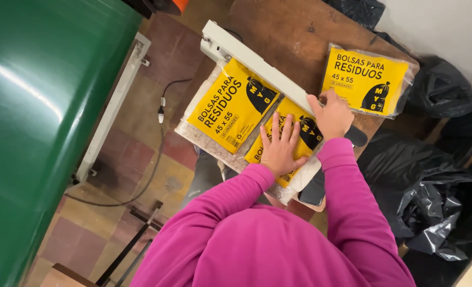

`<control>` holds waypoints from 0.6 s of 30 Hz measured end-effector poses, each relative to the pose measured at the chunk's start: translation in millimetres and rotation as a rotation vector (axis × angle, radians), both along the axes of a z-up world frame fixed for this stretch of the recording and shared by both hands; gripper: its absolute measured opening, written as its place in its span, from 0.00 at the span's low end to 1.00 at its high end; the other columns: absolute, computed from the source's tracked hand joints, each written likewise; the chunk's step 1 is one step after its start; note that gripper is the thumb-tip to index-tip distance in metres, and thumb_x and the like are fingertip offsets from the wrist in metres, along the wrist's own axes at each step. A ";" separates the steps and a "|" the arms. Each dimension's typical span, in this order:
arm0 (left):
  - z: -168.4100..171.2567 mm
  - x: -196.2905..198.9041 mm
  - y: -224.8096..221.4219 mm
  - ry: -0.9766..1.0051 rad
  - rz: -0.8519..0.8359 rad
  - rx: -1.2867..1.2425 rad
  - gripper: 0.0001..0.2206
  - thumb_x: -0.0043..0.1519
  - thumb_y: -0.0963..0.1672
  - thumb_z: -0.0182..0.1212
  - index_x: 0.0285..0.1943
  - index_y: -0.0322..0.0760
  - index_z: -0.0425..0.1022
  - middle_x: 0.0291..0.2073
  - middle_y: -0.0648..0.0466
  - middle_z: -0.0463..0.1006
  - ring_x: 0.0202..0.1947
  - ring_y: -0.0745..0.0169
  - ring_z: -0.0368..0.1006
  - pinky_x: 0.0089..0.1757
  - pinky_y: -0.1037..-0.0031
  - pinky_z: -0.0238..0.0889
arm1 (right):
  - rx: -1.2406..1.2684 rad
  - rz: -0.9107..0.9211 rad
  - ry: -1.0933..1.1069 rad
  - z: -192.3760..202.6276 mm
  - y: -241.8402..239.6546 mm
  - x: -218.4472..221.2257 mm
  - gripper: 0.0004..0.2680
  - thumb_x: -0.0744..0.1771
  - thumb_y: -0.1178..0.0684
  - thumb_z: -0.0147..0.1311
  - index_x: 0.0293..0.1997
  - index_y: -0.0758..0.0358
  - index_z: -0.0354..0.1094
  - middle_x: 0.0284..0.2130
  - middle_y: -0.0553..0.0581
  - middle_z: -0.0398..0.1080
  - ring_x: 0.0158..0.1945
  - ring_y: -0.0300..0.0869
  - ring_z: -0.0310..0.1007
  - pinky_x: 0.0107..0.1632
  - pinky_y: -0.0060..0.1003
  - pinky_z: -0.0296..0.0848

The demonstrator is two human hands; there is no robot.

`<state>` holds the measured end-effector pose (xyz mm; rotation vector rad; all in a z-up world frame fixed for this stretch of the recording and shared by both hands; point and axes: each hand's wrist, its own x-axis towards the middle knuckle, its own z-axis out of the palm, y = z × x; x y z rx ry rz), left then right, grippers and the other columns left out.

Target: Folding black plastic garbage bags and inserting them into yellow retail packaging using a manual assembly jig.

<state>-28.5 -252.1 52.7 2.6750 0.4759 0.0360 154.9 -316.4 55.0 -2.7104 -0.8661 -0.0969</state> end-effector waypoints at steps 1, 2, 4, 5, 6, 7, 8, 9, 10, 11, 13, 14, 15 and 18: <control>-0.2 -0.5 -0.2 0.001 -0.002 -0.001 0.50 0.50 0.65 0.60 0.79 0.39 0.54 0.78 0.43 0.45 0.78 0.29 0.31 0.62 0.23 0.33 | -0.001 -0.002 0.001 1.3 0.5 -1.0 0.14 0.68 0.36 0.61 0.41 0.58 0.74 0.34 0.57 0.78 0.40 0.54 0.77 0.41 0.50 0.73; -0.2 -0.9 -0.4 0.008 0.007 0.000 0.50 0.50 0.65 0.60 0.79 0.40 0.54 0.78 0.43 0.45 0.78 0.29 0.31 0.61 0.22 0.32 | 0.000 -0.002 0.003 2.7 1.0 -1.8 0.14 0.68 0.36 0.61 0.40 0.58 0.74 0.34 0.56 0.78 0.39 0.54 0.77 0.40 0.50 0.73; -0.6 -3.0 -1.4 0.015 0.010 0.001 0.51 0.49 0.65 0.60 0.79 0.40 0.54 0.79 0.43 0.45 0.78 0.29 0.31 0.61 0.22 0.32 | 0.001 -0.008 0.004 4.2 0.6 -4.3 0.14 0.68 0.36 0.61 0.40 0.58 0.74 0.34 0.56 0.78 0.39 0.54 0.77 0.40 0.51 0.73; -1.3 -2.9 -0.3 0.016 0.011 -0.009 0.51 0.49 0.65 0.60 0.79 0.40 0.54 0.78 0.43 0.45 0.78 0.28 0.31 0.61 0.22 0.32 | 0.006 -0.011 0.005 4.4 1.4 -4.2 0.15 0.68 0.36 0.61 0.40 0.58 0.74 0.34 0.56 0.78 0.39 0.54 0.77 0.40 0.50 0.73; -1.7 -2.6 0.7 0.017 0.012 -0.019 0.51 0.49 0.66 0.60 0.79 0.39 0.54 0.78 0.43 0.45 0.77 0.28 0.31 0.61 0.21 0.32 | 0.012 -0.014 0.006 4.8 2.1 -3.8 0.15 0.68 0.36 0.61 0.40 0.58 0.74 0.34 0.56 0.78 0.39 0.54 0.77 0.40 0.50 0.73; -1.8 -3.0 1.1 0.012 0.004 -0.016 0.51 0.49 0.66 0.60 0.79 0.39 0.54 0.78 0.43 0.45 0.77 0.28 0.31 0.61 0.21 0.32 | 0.016 -0.022 0.001 3.9 2.3 -3.3 0.15 0.68 0.36 0.61 0.40 0.58 0.74 0.34 0.56 0.78 0.39 0.54 0.77 0.40 0.50 0.73; -1.9 -3.2 1.6 0.016 0.009 -0.015 0.52 0.49 0.66 0.60 0.79 0.39 0.53 0.78 0.43 0.45 0.77 0.28 0.31 0.61 0.21 0.32 | 0.025 -0.021 0.001 3.0 2.5 -2.6 0.15 0.68 0.36 0.61 0.40 0.58 0.74 0.34 0.56 0.78 0.39 0.54 0.77 0.40 0.50 0.73; -1.9 -4.3 1.0 0.020 0.014 -0.016 0.52 0.49 0.66 0.60 0.79 0.39 0.53 0.78 0.43 0.46 0.77 0.27 0.31 0.61 0.21 0.32 | 0.031 -0.021 0.002 2.2 1.5 -2.9 0.15 0.67 0.36 0.61 0.41 0.58 0.74 0.34 0.56 0.78 0.39 0.53 0.77 0.40 0.50 0.73; -0.4 -6.0 1.1 0.017 0.005 -0.015 0.52 0.49 0.66 0.60 0.79 0.39 0.53 0.78 0.43 0.46 0.77 0.27 0.31 0.61 0.21 0.32 | 0.033 -0.030 -0.002 3.2 0.7 -3.1 0.15 0.67 0.36 0.61 0.41 0.58 0.74 0.34 0.56 0.78 0.39 0.53 0.77 0.40 0.50 0.73; 0.7 -7.4 2.0 0.017 0.005 -0.009 0.52 0.49 0.65 0.60 0.79 0.38 0.53 0.78 0.43 0.46 0.77 0.27 0.32 0.61 0.21 0.33 | 0.025 -0.031 0.004 3.6 1.2 -2.9 0.15 0.67 0.35 0.61 0.41 0.58 0.74 0.34 0.56 0.78 0.39 0.53 0.77 0.40 0.50 0.73; 0.7 -9.6 3.1 0.014 0.000 -0.001 0.52 0.49 0.65 0.60 0.79 0.38 0.53 0.78 0.43 0.46 0.77 0.27 0.32 0.60 0.21 0.33 | 0.021 -0.036 0.008 4.1 2.4 -2.2 0.15 0.67 0.35 0.61 0.40 0.58 0.74 0.34 0.56 0.78 0.39 0.53 0.77 0.40 0.50 0.73; -0.3 -10.3 3.3 0.009 0.003 0.001 0.52 0.49 0.65 0.60 0.79 0.37 0.53 0.78 0.43 0.46 0.77 0.27 0.32 0.60 0.21 0.34 | 0.010 -0.040 0.014 4.2 3.2 -1.6 0.15 0.67 0.35 0.61 0.40 0.58 0.74 0.33 0.56 0.78 0.39 0.53 0.77 0.40 0.50 0.73; -1.4 -12.0 2.8 0.004 0.005 0.001 0.52 0.49 0.65 0.60 0.79 0.36 0.53 0.78 0.43 0.46 0.77 0.27 0.32 0.59 0.21 0.34 | -0.001 -0.045 0.021 4.0 3.3 -1.9 0.15 0.67 0.35 0.61 0.40 0.58 0.74 0.33 0.56 0.77 0.39 0.53 0.77 0.40 0.50 0.73; -1.3 -16.0 4.9 -0.003 -0.005 -0.018 0.52 0.49 0.66 0.59 0.79 0.36 0.52 0.78 0.42 0.46 0.77 0.26 0.32 0.59 0.20 0.34 | -0.002 -0.047 0.012 1.9 3.4 -3.2 0.16 0.66 0.35 0.61 0.40 0.58 0.74 0.33 0.56 0.77 0.39 0.53 0.77 0.40 0.49 0.73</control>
